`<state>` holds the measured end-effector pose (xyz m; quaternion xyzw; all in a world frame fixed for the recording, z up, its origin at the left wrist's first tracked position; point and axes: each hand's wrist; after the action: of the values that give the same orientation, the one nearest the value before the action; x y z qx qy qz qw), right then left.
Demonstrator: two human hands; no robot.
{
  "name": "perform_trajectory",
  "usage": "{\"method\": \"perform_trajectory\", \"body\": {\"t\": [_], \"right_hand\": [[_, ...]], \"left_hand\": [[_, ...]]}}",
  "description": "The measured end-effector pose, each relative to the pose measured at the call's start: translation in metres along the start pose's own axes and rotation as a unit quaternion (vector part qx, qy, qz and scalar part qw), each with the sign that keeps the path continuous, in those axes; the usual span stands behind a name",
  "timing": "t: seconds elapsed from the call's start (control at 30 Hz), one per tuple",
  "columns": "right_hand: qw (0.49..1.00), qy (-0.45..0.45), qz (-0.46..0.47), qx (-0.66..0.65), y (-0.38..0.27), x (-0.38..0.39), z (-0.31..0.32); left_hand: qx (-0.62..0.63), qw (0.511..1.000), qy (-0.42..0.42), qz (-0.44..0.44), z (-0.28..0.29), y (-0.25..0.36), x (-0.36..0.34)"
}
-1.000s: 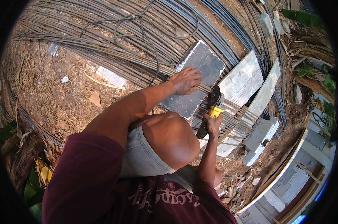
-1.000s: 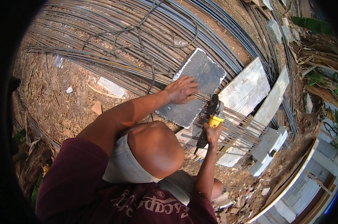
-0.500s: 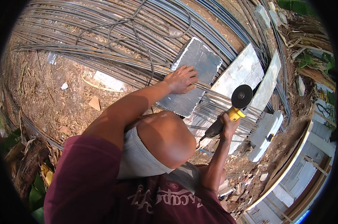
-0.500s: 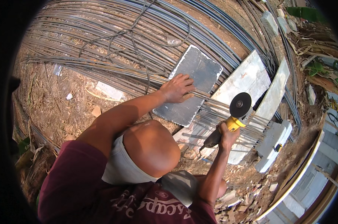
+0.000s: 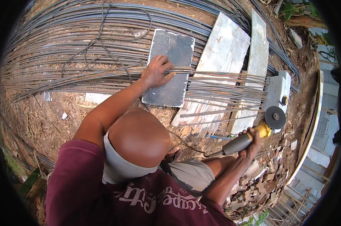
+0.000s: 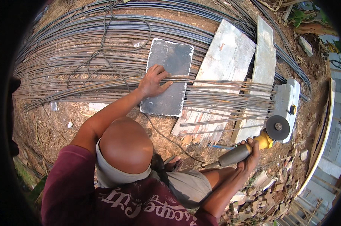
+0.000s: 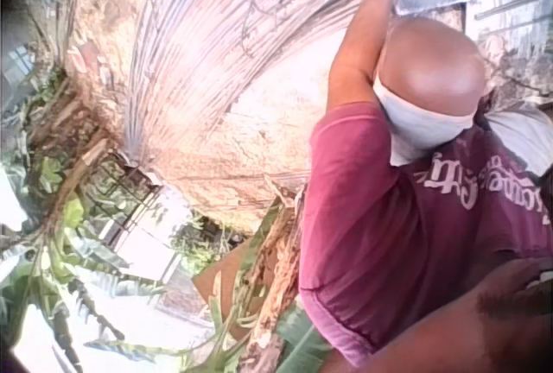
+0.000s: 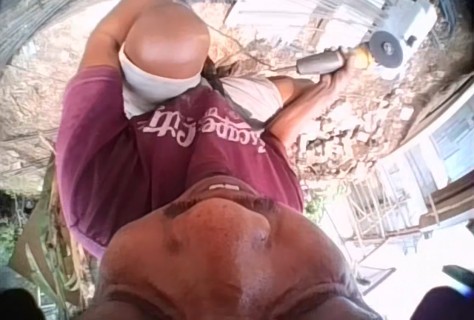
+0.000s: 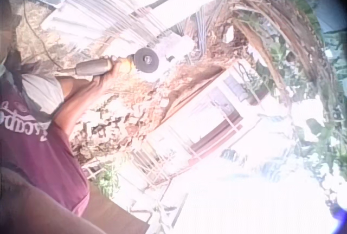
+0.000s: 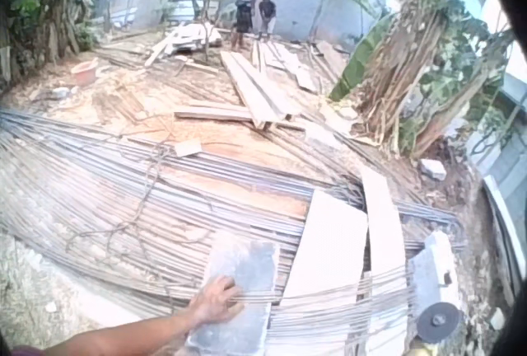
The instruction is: The person uses an angle grinder to cut multiple metal rods into shorter pieces. They hold the rods in place with one hand while operating the grinder with the other, repeatedly cutting and repositioning the rods.
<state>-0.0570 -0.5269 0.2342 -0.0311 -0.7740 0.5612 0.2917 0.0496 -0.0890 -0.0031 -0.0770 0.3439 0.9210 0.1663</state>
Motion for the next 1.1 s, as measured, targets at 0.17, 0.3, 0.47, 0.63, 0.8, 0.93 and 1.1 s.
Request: {"method": "perform_trajectory", "body": {"t": [0.17,0.3,0.47,0.63,0.8,0.93,1.1], "right_hand": [[0.981,-0.089,-0.025,-0.172,-0.025,0.001,0.027],[0.958,-0.114,-0.005,-0.263,-0.037,-0.001,0.044],[0.934,-0.131,0.005,-0.333,-0.043,-0.008,0.068],[0.933,-0.132,0.015,-0.336,-0.04,-0.015,0.078],[0.943,-0.129,0.025,-0.306,-0.04,-0.017,0.079],[0.944,-0.126,0.016,-0.304,-0.04,-0.02,0.079],[0.949,-0.11,0.012,-0.296,-0.034,-0.031,0.078]], "left_hand": [[-0.017,0.999,-0.026,0.006,0.017,-0.004,0.004],[-0.101,0.99,-0.048,0.088,0.056,-0.021,0.032],[-0.155,0.932,-0.188,0.267,0.112,-0.045,0.079],[-0.179,0.837,-0.381,0.35,0.173,-0.096,0.117],[-0.281,0.899,-0.258,0.217,0.202,-0.11,0.145],[-0.059,0.903,-0.282,0.318,0.217,-0.104,0.139],[-0.025,0.95,-0.174,0.259,0.238,-0.108,0.131]]}}
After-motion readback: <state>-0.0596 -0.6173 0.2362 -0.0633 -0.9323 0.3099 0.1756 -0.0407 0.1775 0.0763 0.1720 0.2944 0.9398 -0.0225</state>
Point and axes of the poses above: each hand's wrist, its own x-axis away from the middle knuckle, its own z-axis out of the back of the hand, y = z × x, and after that the axes turned 8 degrees about -y, right-handed
